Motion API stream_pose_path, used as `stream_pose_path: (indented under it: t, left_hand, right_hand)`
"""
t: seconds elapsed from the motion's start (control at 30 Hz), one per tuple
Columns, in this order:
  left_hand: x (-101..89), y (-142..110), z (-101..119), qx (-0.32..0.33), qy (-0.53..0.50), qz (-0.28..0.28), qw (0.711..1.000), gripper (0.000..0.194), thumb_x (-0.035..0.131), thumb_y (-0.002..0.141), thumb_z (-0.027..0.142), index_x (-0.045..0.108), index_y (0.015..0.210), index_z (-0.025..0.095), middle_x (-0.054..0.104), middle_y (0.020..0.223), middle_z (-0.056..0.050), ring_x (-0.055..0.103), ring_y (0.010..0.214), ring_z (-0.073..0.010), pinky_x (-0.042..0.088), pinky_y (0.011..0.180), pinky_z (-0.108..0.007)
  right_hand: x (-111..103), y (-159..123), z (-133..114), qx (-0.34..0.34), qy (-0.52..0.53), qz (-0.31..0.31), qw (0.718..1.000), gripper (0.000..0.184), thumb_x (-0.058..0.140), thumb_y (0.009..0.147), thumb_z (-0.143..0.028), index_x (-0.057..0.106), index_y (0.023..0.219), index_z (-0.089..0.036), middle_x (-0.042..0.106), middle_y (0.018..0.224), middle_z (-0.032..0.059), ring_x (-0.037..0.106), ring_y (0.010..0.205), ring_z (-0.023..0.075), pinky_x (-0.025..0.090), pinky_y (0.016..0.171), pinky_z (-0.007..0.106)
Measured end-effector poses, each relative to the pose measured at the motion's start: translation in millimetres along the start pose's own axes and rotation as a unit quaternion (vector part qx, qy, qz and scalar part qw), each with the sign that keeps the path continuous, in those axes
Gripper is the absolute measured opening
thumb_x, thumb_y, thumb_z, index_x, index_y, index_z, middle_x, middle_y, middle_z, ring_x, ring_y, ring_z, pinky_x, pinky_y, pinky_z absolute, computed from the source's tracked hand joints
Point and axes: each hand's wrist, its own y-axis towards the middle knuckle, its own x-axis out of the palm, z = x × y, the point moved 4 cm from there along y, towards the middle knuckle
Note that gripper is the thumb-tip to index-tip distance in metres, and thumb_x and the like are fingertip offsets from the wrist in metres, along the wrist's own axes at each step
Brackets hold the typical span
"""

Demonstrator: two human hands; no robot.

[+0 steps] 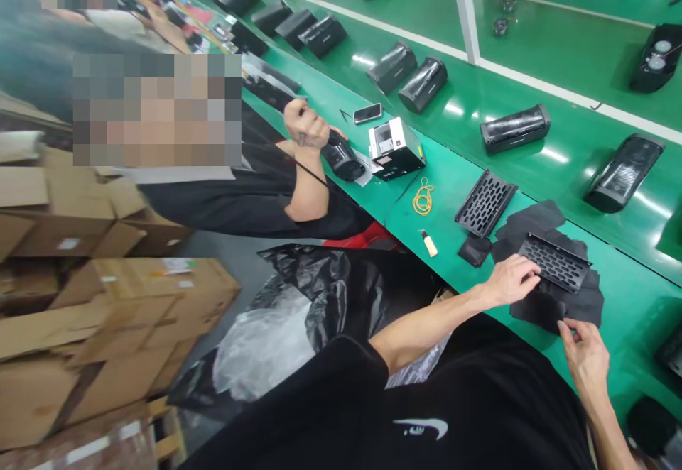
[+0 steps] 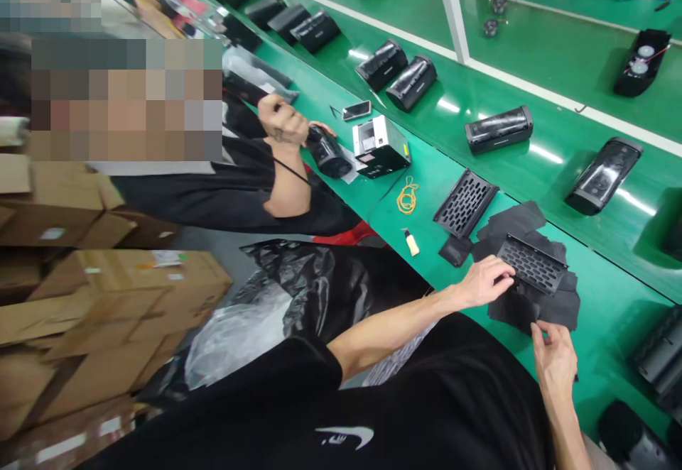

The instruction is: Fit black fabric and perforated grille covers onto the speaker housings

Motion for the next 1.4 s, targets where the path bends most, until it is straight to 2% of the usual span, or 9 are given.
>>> stream_pose_path:
  t: [0.17, 0.3, 0.37, 0.5, 0.63, 0.8, 1.03, 1.23, 1.4]
  left_hand:
    - [31.4, -11.1, -3.4, 0.089, -0.026, -0.103, 0.990, 0.067, 0.084, 0.079, 0.033, 0.066, 0.143, 0.026, 0.067, 0.144, -0.011, 0.059, 0.121, -0.0300, 0.047, 0.109, -0.043]
    - [53.3, -3.3, -6.6, 0.140, -0.034, -0.162, 0.976, 0.036, 0.079, 0.087, 0.036, 0.078, 0.123, 0.030, 0.078, 0.114, -0.007, 0.063, 0.112, -0.0260, 0.048, 0.098, -0.035]
    - [56.9, 2.3, -13.0, 0.114, -0.024, -0.170, 0.979, 0.024, 0.079, 0.089, 0.043, 0.083, 0.106, 0.028, 0.077, 0.096, -0.006, 0.065, 0.102, -0.0246, 0.047, 0.093, -0.034]
    - [54.5, 4.9, -24.4, 0.039, -0.080, -0.219, 0.972, 0.036, 0.082, 0.084, 0.058, 0.084, 0.098, 0.025, 0.069, 0.082, -0.002, 0.063, 0.081, -0.0180, 0.045, 0.078, -0.028]
    - [50.8, -2.2, -30.4, -0.041, -0.206, -0.256, 0.944, 0.052, 0.085, 0.075, 0.067, 0.080, 0.089, 0.018, 0.063, 0.071, 0.002, 0.051, 0.066, -0.0116, 0.037, 0.065, -0.025]
    - [53.0, -10.7, -40.5, -0.118, -0.244, -0.227, 0.935, 0.065, 0.088, 0.061, 0.076, 0.070, 0.076, 0.015, 0.056, 0.064, 0.005, 0.043, 0.062, -0.0089, 0.031, 0.058, -0.024]
    - [39.6, -15.6, -62.5, -0.165, -0.275, -0.124, 0.939, 0.066, 0.074, 0.070, 0.081, 0.063, 0.085, 0.018, 0.049, 0.060, 0.008, 0.037, 0.050, -0.0074, 0.027, 0.050, -0.023]
    - [-15.1, -18.6, -66.8, -0.134, -0.221, 0.025, 0.966, 0.049, 0.067, 0.085, 0.065, 0.064, 0.086, 0.016, 0.052, 0.070, 0.005, 0.045, 0.068, -0.0102, 0.036, 0.064, -0.024]
    - [-59.2, -23.9, -40.3, -0.079, -0.185, 0.069, 0.977, 0.040, 0.062, 0.093, 0.055, 0.066, 0.088, 0.016, 0.055, 0.071, 0.004, 0.047, 0.070, -0.0113, 0.039, 0.069, -0.025]
  right_hand:
    - [-12.4, -4.3, -17.0, -0.044, 0.049, -0.003, 0.998, 0.080, 0.052, 0.071, -0.102, 0.070, 0.074, -0.024, 0.067, 0.084, 0.0101, 0.061, 0.077, 0.0261, 0.048, 0.076, 0.041]
    - [-19.0, -7.3, -22.3, -0.052, 0.073, -0.006, 0.996, 0.077, 0.059, 0.067, -0.101, 0.070, 0.073, -0.025, 0.070, 0.090, 0.0109, 0.064, 0.086, 0.0280, 0.050, 0.082, 0.040]
    - [-24.6, -7.0, -16.7, -0.022, 0.072, 0.007, 0.997, 0.077, 0.060, 0.066, -0.101, 0.070, 0.074, -0.025, 0.070, 0.089, 0.0106, 0.064, 0.084, 0.0285, 0.050, 0.081, 0.041]
    - [-34.0, -5.8, 2.9, 0.059, 0.069, 0.017, 0.996, 0.078, 0.059, 0.067, -0.098, 0.075, 0.081, -0.023, 0.073, 0.086, 0.0101, 0.065, 0.080, 0.0302, 0.051, 0.079, 0.042]
    - [-36.1, -9.1, 18.5, 0.110, 0.076, 0.019, 0.991, 0.073, 0.061, 0.067, -0.092, 0.076, 0.083, -0.022, 0.074, 0.090, 0.0106, 0.067, 0.090, 0.0338, 0.050, 0.090, 0.044]
    - [-28.1, -20.4, 35.3, 0.158, 0.111, 0.038, 0.980, 0.067, 0.070, 0.066, -0.084, 0.075, 0.086, -0.020, 0.072, 0.082, 0.0087, 0.066, 0.084, 0.0317, 0.051, 0.088, 0.044]
    - [-20.8, -29.8, 68.7, 0.195, 0.175, 0.076, 0.962, 0.072, 0.061, 0.069, -0.088, 0.062, 0.096, -0.021, 0.070, 0.082, 0.0064, 0.068, 0.079, 0.0280, 0.055, 0.076, 0.039]
    - [-21.5, -22.1, 93.3, 0.212, 0.042, 0.020, 0.976, 0.056, 0.056, 0.069, -0.076, 0.065, 0.085, -0.023, 0.066, 0.070, 0.0092, 0.065, 0.074, 0.0343, 0.050, 0.077, 0.047]
    - [-13.4, -13.8, 101.9, 0.191, -0.066, -0.025, 0.979, 0.040, 0.046, 0.071, -0.066, 0.059, 0.074, -0.028, 0.066, 0.077, 0.0152, 0.065, 0.082, 0.0395, 0.048, 0.079, 0.050]
